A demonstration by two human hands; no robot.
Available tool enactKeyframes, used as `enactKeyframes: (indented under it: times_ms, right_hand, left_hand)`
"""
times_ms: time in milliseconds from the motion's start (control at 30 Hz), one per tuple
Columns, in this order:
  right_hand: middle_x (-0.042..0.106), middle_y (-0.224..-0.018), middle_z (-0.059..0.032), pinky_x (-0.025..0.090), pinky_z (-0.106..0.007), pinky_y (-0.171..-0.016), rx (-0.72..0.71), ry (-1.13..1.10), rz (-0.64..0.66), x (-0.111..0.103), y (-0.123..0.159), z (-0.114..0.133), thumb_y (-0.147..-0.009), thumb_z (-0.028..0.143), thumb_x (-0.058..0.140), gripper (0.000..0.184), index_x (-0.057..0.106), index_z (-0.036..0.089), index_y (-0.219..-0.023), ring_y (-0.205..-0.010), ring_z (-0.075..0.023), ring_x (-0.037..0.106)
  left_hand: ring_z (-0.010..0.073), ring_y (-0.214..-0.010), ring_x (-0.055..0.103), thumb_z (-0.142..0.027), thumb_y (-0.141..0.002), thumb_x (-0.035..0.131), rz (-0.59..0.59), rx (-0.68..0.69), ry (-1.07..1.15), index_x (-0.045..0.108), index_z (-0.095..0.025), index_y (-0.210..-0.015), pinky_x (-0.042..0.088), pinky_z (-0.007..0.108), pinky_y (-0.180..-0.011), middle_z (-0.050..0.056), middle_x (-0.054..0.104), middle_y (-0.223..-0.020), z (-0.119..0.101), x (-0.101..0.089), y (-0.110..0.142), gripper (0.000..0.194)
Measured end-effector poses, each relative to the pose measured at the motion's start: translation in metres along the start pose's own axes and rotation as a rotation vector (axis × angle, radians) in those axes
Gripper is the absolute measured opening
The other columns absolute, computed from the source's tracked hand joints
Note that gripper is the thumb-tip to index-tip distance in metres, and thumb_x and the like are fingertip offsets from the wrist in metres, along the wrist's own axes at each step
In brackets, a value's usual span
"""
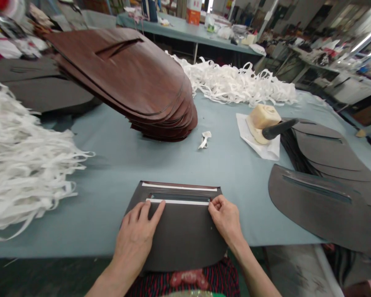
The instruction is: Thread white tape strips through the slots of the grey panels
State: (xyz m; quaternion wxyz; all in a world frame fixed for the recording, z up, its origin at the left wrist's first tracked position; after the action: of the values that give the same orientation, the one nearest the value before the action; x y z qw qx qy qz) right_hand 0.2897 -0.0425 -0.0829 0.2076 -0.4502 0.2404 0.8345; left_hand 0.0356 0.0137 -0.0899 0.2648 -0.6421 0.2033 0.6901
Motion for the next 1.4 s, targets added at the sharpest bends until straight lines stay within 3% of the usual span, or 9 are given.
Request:
enactKeyframes:
  times_ms: [133, 267, 367, 567, 733, 867, 1000, 1200, 1400]
  right_hand:
    - [0.058, -0.069, 0.0003, 0.030, -0.023, -0.053, -0.139, 0.179, -0.092, 0.005, 0.007, 0.008, -0.084, 0.021, 0.048, 0.011, 0.059, 0.019, -0.082, -0.056, -0.0118, 0.050]
    - [0.057, -0.102, -0.0084, 0.038, -0.028, -0.067, -0.659, 0.285, -0.106, 0.019, 0.017, 0.034, -0.087, 0.008, 0.040, 0.037, 0.056, 0.022, -0.118, -0.084, -0.0180, 0.053]
    - [0.056, -0.100, -0.0091, 0.040, -0.034, -0.074, -0.885, 0.333, -0.041, 0.029, 0.021, 0.047, -0.086, 0.008, 0.045, 0.041, 0.054, 0.022, -0.124, -0.088, -0.0218, 0.049]
    - [0.055, -0.090, -0.0084, 0.043, -0.034, -0.077, -0.884, 0.177, -0.050, 0.028, 0.012, 0.050, -0.085, 0.004, 0.040, 0.025, 0.062, 0.015, -0.091, -0.086, -0.0202, 0.049]
    - [0.054, -0.090, -0.0074, 0.042, -0.036, -0.078, -0.953, 0.032, -0.024, 0.036, 0.003, 0.063, -0.088, 0.008, 0.043, 0.019, 0.060, 0.016, -0.089, -0.087, -0.0204, 0.049]
    - [0.054, -0.095, -0.0073, 0.041, -0.036, -0.078, -0.991, -0.054, -0.031, 0.044, -0.002, 0.066, -0.091, 0.014, 0.046, 0.014, 0.058, 0.017, -0.097, -0.088, -0.0198, 0.048]
    - [0.056, -0.100, -0.0075, 0.040, -0.037, -0.082, -0.969, -0.064, -0.048, 0.044, -0.005, 0.061, -0.092, 0.018, 0.048, 0.016, 0.054, 0.018, -0.106, -0.092, -0.0206, 0.049]
    - [0.055, -0.080, -0.0033, 0.037, -0.033, -0.072, -0.921, -0.042, -0.112, 0.048, -0.006, 0.062, -0.095, 0.024, 0.042, 0.013, 0.053, 0.020, -0.089, -0.077, -0.0188, 0.050]
    - [0.054, -0.074, -0.0041, 0.034, -0.032, -0.067, -0.869, 0.081, -0.264, 0.064, -0.006, 0.084, -0.096, 0.025, 0.038, 0.025, 0.054, 0.021, -0.076, -0.071, -0.0197, 0.051]
  left_hand:
    - [0.0309, -0.120, 0.044, -0.002, -0.083, 0.040, -0.010, 0.046, 0.020, 0.048, -0.018, -0.133, 0.046, 0.043, -0.093, 0.015, 0.051, -0.129, -0.003, 0.003, -0.004, 0.053]
    - [0.0309, -0.115, 0.048, -0.002, -0.082, 0.042, 0.021, 0.035, -0.005, 0.043, -0.026, -0.137, 0.043, 0.048, -0.095, 0.015, 0.054, -0.122, -0.013, -0.003, -0.012, 0.060]
    - [0.0336, -0.113, 0.050, -0.002, -0.081, 0.045, 0.042, -0.006, -0.007, 0.042, -0.037, -0.135, 0.044, 0.054, -0.090, 0.014, 0.056, -0.117, -0.022, -0.011, -0.017, 0.064]
    - [0.0306, -0.114, 0.049, -0.006, -0.083, 0.045, -0.026, -0.086, 0.164, 0.053, -0.022, -0.123, 0.042, 0.051, -0.095, 0.014, 0.055, -0.116, -0.012, -0.015, -0.021, 0.045]
    - [0.0323, -0.117, 0.046, -0.024, -0.082, 0.056, -0.152, -0.475, 0.428, 0.046, -0.015, -0.123, 0.044, 0.049, -0.093, 0.017, 0.047, -0.127, 0.034, -0.008, -0.023, 0.043]
    - [0.0265, -0.108, 0.056, -0.028, -0.080, 0.058, -0.019, -0.547, 0.832, 0.035, -0.018, -0.129, 0.045, 0.043, -0.092, 0.011, 0.057, -0.115, 0.055, -0.006, -0.024, 0.055]
    - [0.0238, -0.102, 0.060, -0.027, -0.076, 0.061, 0.065, -0.499, 1.133, 0.042, -0.022, -0.122, 0.046, 0.039, -0.090, 0.006, 0.064, -0.108, 0.075, -0.025, -0.039, 0.050]
    - [0.0251, -0.106, 0.056, -0.027, -0.076, 0.062, -0.035, -0.379, 0.880, 0.049, -0.023, -0.115, 0.042, 0.039, -0.091, 0.005, 0.062, -0.108, 0.117, -0.040, -0.065, 0.041]
    - [0.0210, -0.100, 0.052, -0.020, -0.082, 0.056, -0.196, -0.265, 0.692, 0.052, -0.020, -0.103, 0.042, 0.039, -0.088, 0.005, 0.056, -0.105, 0.089, -0.002, -0.044, 0.022]
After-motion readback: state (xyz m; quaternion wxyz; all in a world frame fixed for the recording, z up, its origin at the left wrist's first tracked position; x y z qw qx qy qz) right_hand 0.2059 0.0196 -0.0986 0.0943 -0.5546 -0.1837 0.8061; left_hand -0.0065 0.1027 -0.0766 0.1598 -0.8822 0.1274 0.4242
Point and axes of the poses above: each hand's wrist, its own y-axis away from the middle knuckle, its own x-axis out of the palm, z = x × y, the point moved 2 cm from there along -y, towards the middle knuckle
